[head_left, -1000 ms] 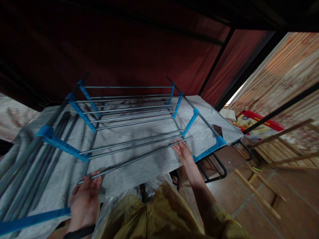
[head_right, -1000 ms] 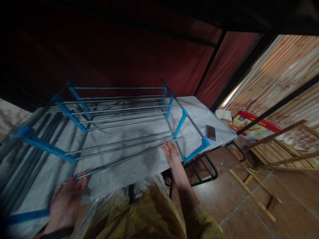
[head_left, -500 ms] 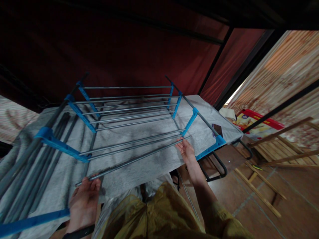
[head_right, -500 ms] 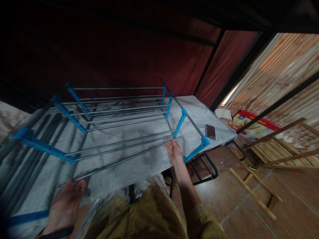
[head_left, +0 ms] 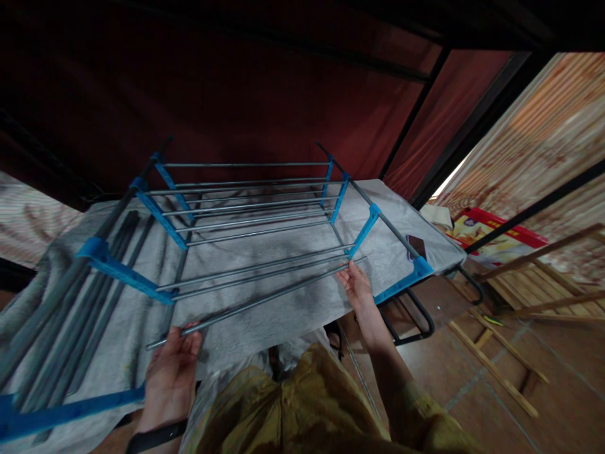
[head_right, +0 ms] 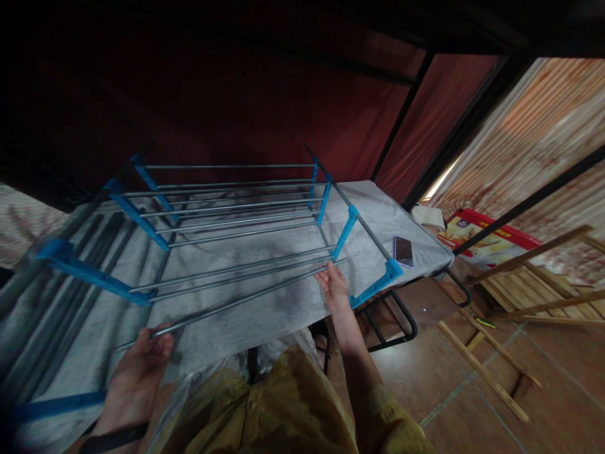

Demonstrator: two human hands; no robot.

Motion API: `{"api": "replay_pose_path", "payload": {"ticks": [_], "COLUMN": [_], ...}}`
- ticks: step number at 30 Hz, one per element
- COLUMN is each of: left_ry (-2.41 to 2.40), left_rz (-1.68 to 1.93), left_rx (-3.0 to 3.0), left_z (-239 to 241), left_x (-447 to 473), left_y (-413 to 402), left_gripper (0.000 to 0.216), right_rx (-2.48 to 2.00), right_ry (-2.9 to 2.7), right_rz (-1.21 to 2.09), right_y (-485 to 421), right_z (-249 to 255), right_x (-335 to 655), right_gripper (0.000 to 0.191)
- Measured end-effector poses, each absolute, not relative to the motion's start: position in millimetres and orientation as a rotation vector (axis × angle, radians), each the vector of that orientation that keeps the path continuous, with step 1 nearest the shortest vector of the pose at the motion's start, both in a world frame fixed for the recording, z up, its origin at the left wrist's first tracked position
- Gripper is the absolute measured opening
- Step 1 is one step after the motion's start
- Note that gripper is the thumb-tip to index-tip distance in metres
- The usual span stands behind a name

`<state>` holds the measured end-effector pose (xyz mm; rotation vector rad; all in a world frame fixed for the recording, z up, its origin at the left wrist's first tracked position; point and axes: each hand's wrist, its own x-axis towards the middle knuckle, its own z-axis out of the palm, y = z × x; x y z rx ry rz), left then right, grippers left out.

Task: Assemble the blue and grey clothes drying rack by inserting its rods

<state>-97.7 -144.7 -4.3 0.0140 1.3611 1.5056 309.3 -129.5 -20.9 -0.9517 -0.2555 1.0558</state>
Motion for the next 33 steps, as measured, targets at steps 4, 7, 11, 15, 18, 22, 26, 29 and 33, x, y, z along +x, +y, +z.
{"api": "replay_pose_path", "payload": {"ticks": [4,7,11,15,18,22,26,29,33], "left_ry": [1.359,1.348,1.344,1.343,1.333,1.304,1.279,1.284,1.281], "left_rz": [1.475,1.461,1.448,1.469,1.482,1.499,1.501,1.506,1.515], "left_rx": [0.018,0.002,0.039,0.053,0.075,0.082,0.099,0.082,0.047], "left_z": [-4,-5,-7,-6,-5,-3,-1,3,7], "left_x": [-91,-90,-93,-94,-95,-96,-95,-93,-91], "left_y": [-144,-142,-142,-143,-143,-144,-146,-146,-145], "left_gripper": [0.017,0.02,0.023,0.024,0.022,0.019,0.021,0.021,0.022], "right_rx": [-0.958,-0.969,-0.968,-0.975,-0.975,-0.967,-0.964,-0.959,-0.954], "right_ry": [-0.22,-0.234,-0.248,-0.256,-0.244,-0.233,-0.22,-0.204,-0.19], "right_rz": [1.055,1.06,1.076,1.102,1.112,1.128,1.129,1.127,1.118], "right_y": [-131,-132,-133,-135,-135,-134,-132,-131,-131], "right_z": [-27,-33,-39,-43,-44,-42,-37,-31,-25], "right_x": [310,311,313,313,314,314,314,312,311], "right_gripper": [0.019,0.021,0.018,0.013,0.008,0.003,0.002,0.002,0.003]}}
